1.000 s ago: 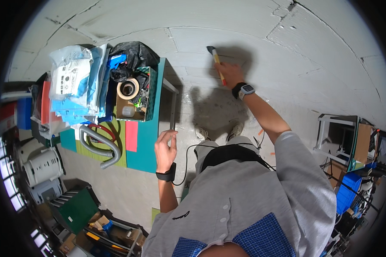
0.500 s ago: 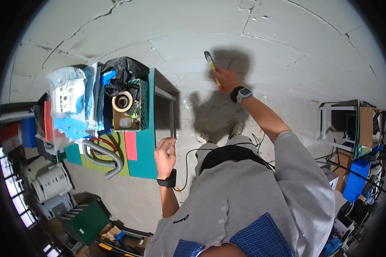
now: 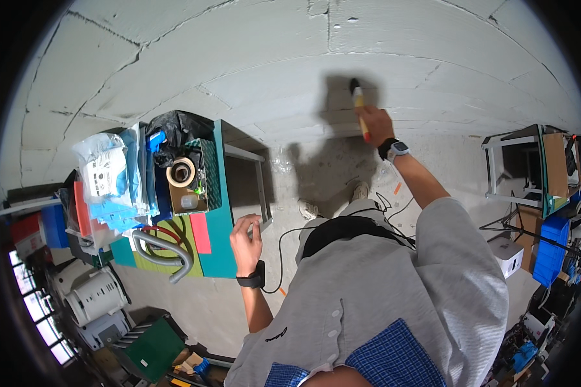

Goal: A person uses a paintbrush to apply paint or sealant to the mortar joints between concrete blocks in a basement or workshop setting.

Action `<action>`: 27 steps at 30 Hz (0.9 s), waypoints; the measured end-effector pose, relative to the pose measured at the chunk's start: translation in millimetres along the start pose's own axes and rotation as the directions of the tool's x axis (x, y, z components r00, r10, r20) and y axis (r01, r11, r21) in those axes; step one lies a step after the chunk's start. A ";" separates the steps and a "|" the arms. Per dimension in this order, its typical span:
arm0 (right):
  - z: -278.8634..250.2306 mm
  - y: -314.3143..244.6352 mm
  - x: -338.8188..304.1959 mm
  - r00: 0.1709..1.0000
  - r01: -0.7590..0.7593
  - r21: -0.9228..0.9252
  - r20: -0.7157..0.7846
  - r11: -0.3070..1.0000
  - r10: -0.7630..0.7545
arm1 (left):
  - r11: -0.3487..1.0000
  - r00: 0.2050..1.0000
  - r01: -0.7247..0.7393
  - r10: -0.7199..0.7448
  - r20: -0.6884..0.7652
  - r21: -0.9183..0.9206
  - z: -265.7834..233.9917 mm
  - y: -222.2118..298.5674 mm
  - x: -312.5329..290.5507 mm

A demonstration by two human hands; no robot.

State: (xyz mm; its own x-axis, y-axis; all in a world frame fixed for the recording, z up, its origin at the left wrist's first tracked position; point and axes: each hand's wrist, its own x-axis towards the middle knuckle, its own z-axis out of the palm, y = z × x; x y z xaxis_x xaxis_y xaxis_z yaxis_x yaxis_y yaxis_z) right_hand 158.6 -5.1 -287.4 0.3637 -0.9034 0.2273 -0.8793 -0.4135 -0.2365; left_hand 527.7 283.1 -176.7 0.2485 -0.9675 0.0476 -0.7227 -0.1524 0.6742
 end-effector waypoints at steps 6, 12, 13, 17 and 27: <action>14.6 -42.6 27.5 0.946 0.301 0.168 -0.178 0.939 -0.272 | 1.000 1.000 -0.008 0.008 -0.025 -0.011 -1.1 18.5 10.6; -3.7 0.1 15.2 0.986 0.143 0.034 -0.093 0.989 -0.140 | 0.997 0.999 -0.052 0.053 -0.009 0.056 -2.0 20.4 9.4; -6.5 18.2 7.1 0.988 0.092 -0.010 -0.121 0.996 -0.092 | 0.997 0.999 -0.052 0.052 -0.004 0.055 -2.2 22.4 7.6; -26.0 69.3 -19.6 0.970 -0.065 -0.039 -0.239 0.997 0.054 | 0.999 1.000 0.011 -0.011 0.005 0.045 -2.7 22.6 1.5; -8.5 24.5 -2.9 0.983 0.103 0.052 -0.157 0.993 -0.093 | 0.990 0.991 -0.104 0.095 0.092 0.095 9.2 46.5 31.5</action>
State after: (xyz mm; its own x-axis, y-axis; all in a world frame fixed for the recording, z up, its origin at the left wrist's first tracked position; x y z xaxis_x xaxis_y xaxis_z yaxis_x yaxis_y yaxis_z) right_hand 133.4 -11.7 -285.8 0.3912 -0.8315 0.3943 -0.8202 -0.5094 -0.2604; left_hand 496.0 243.6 -150.7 0.1183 -0.9920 0.0433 -0.8027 -0.0699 0.5923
